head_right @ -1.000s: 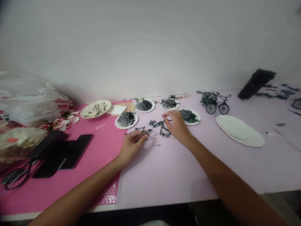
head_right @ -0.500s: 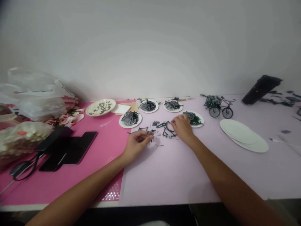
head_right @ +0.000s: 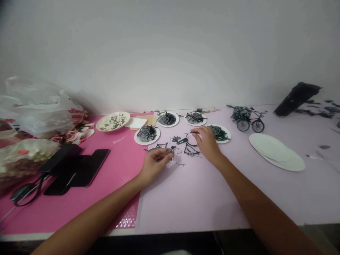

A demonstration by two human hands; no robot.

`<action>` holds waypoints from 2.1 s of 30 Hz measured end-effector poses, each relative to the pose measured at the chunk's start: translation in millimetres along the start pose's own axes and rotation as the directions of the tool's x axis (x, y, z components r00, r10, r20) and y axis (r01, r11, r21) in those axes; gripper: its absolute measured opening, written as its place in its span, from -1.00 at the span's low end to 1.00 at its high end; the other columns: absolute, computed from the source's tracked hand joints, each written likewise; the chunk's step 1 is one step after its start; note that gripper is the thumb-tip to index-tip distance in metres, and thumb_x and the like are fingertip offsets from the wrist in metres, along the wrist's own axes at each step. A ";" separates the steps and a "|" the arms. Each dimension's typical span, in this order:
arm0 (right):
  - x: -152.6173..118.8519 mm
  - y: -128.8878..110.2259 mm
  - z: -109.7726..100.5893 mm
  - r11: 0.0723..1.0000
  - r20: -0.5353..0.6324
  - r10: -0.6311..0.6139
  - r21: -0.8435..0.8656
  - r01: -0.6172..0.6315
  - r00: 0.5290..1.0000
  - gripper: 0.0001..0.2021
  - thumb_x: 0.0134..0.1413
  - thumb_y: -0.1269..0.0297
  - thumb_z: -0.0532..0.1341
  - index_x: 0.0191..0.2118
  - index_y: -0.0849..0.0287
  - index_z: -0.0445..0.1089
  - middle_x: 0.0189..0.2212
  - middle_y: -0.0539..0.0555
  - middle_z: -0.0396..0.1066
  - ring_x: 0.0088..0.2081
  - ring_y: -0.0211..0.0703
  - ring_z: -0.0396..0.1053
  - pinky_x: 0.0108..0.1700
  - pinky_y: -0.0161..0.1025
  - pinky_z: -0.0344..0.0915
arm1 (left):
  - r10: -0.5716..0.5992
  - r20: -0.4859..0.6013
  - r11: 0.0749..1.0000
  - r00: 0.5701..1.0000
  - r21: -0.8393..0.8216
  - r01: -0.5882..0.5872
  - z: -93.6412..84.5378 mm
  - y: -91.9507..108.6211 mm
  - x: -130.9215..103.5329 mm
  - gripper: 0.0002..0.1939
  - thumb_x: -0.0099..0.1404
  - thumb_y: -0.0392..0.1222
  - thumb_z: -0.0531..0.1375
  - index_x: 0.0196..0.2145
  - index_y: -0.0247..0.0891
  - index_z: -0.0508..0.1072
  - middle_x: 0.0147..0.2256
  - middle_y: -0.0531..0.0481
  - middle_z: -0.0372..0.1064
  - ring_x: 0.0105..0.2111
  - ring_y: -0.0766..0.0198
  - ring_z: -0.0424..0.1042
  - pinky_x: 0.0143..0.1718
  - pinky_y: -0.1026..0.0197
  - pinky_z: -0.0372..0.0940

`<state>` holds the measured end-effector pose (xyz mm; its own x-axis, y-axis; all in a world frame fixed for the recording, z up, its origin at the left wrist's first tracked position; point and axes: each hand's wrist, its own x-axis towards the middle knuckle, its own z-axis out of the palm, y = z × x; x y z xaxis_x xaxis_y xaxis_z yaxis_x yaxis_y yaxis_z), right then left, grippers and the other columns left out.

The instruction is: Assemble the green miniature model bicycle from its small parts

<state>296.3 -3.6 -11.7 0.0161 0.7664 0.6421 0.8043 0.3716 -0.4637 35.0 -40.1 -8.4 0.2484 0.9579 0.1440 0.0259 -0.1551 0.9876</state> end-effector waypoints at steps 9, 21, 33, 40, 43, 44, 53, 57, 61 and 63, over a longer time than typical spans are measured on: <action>-6.9 -36.8 -0.6 0.977 -0.043 -0.149 0.150 0.154 0.988 -0.84 0.38 0.29 0.19 -0.17 0.03 0.55 -0.24 0.12 0.54 -0.10 0.10 0.43 -0.03 0.06 0.40 | 0.001 -0.026 1.000 1.000 -0.012 -0.001 0.5 -0.8 0.1 -0.73 0.21 -0.06 0.44 -0.23 -0.31 0.63 -0.26 -0.16 0.65 -0.29 0.17 0.60 -0.21 0.19 0.44; -14.7 -62.8 -2.3 0.948 -0.097 -0.174 0.253 0.193 0.980 -0.81 0.38 0.30 0.18 -0.21 -0.01 0.55 -0.30 0.10 0.56 -0.17 0.09 0.45 -0.03 0.11 0.39 | 0.006 -0.097 0.998 0.995 -0.057 -0.012 -0.3 1.4 1.5 -0.67 0.19 -0.05 0.45 -0.18 -0.31 0.59 -0.18 -0.18 0.64 -0.29 0.21 0.60 -0.20 0.21 0.46; -20.3 -69.9 1.1 0.931 -0.022 -0.222 0.293 0.219 0.975 -0.82 0.40 0.32 0.17 -0.19 0.00 0.53 -0.28 0.11 0.56 -0.16 0.08 0.45 -0.06 0.10 0.41 | 0.006 -0.094 0.998 0.996 -0.064 -0.012 -0.5 2.4 1.4 -0.66 0.18 -0.02 0.45 -0.19 -0.30 0.62 -0.19 -0.15 0.65 -0.28 0.16 0.63 -0.20 0.19 0.48; -20.8 -69.3 2.9 0.937 -0.053 -0.221 0.267 0.227 0.974 -0.83 0.39 0.33 0.17 -0.20 -0.01 0.52 -0.29 0.11 0.56 -0.16 0.09 0.45 -0.05 0.11 0.40 | -0.001 -0.092 0.997 0.996 -0.073 -0.005 0.3 1.7 1.0 -0.67 0.18 -0.02 0.45 -0.20 -0.30 0.62 -0.19 -0.16 0.65 -0.28 0.17 0.62 -0.19 0.20 0.47; -20.6 -70.0 2.5 0.928 -0.061 -0.241 0.279 0.248 0.969 -0.83 0.39 0.34 0.18 -0.20 -0.01 0.52 -0.30 0.10 0.55 -0.17 0.07 0.45 -0.07 0.09 0.39 | -0.010 -0.093 0.997 0.996 -0.078 0.003 0.6 2.4 0.4 -0.67 0.18 -0.03 0.45 -0.19 -0.31 0.62 -0.19 -0.16 0.65 -0.29 0.19 0.61 -0.20 0.21 0.47; -20.6 -70.2 2.4 0.925 -0.063 -0.245 0.285 0.252 0.968 -0.83 0.39 0.34 0.18 -0.20 -0.01 0.52 -0.30 0.10 0.55 -0.18 0.07 0.45 -0.07 0.09 0.39 | -0.011 -0.094 0.997 0.995 -0.078 0.004 0.6 2.7 0.3 -0.67 0.18 -0.03 0.45 -0.19 -0.32 0.61 -0.20 -0.16 0.64 -0.29 0.19 0.61 -0.20 0.21 0.46; -22.6 -70.5 4.5 0.935 -0.058 -0.251 0.244 0.257 0.966 -0.83 0.39 0.39 0.17 -0.18 0.01 0.49 -0.28 0.10 0.56 -0.16 0.05 0.46 -0.10 0.06 0.41 | -0.015 -0.125 0.998 0.992 -0.056 0.008 -0.3 2.3 1.7 -0.67 0.16 -0.02 0.45 -0.23 -0.31 0.61 -0.24 -0.14 0.62 -0.33 0.20 0.59 -0.28 0.22 0.44; -23.3 -70.9 6.0 0.932 -0.072 -0.261 0.240 0.270 0.963 -0.85 0.38 0.41 0.19 -0.16 0.01 0.48 -0.27 0.09 0.56 -0.16 0.04 0.46 -0.10 0.04 0.42 | -0.013 -0.107 0.996 0.994 -0.084 0.004 -0.3 1.3 1.8 -0.66 0.16 -0.02 0.46 -0.22 -0.31 0.61 -0.22 -0.15 0.64 -0.30 0.19 0.60 -0.25 0.21 0.46; -23.9 -71.1 6.8 0.928 -0.084 -0.283 0.230 0.295 0.955 -0.84 0.38 0.44 0.19 -0.15 0.03 0.48 -0.27 0.09 0.56 -0.16 0.02 0.46 -0.11 0.01 0.42 | -0.017 -0.114 0.995 0.993 -0.101 0.005 0.0 -0.6 2.2 -0.65 0.15 -0.01 0.46 -0.22 -0.33 0.61 -0.22 -0.16 0.63 -0.29 0.18 0.60 -0.25 0.21 0.47; -23.9 -71.2 6.6 0.928 -0.097 -0.278 0.231 0.294 0.956 -0.84 0.38 0.45 0.19 -0.16 0.04 0.47 -0.27 0.09 0.56 -0.16 0.02 0.45 -0.11 0.00 0.42 | -0.019 -0.120 0.994 0.993 -0.108 0.006 0.1 -1.3 2.4 -0.64 0.14 -0.01 0.47 -0.22 -0.33 0.60 -0.22 -0.16 0.63 -0.30 0.18 0.60 -0.25 0.21 0.47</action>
<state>234.7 -44.9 1.9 -0.1512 0.5783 0.8017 0.6133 0.6909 -0.3827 35.7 -37.7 -9.3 0.1303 0.9826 0.1322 -0.0771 -0.1229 0.9894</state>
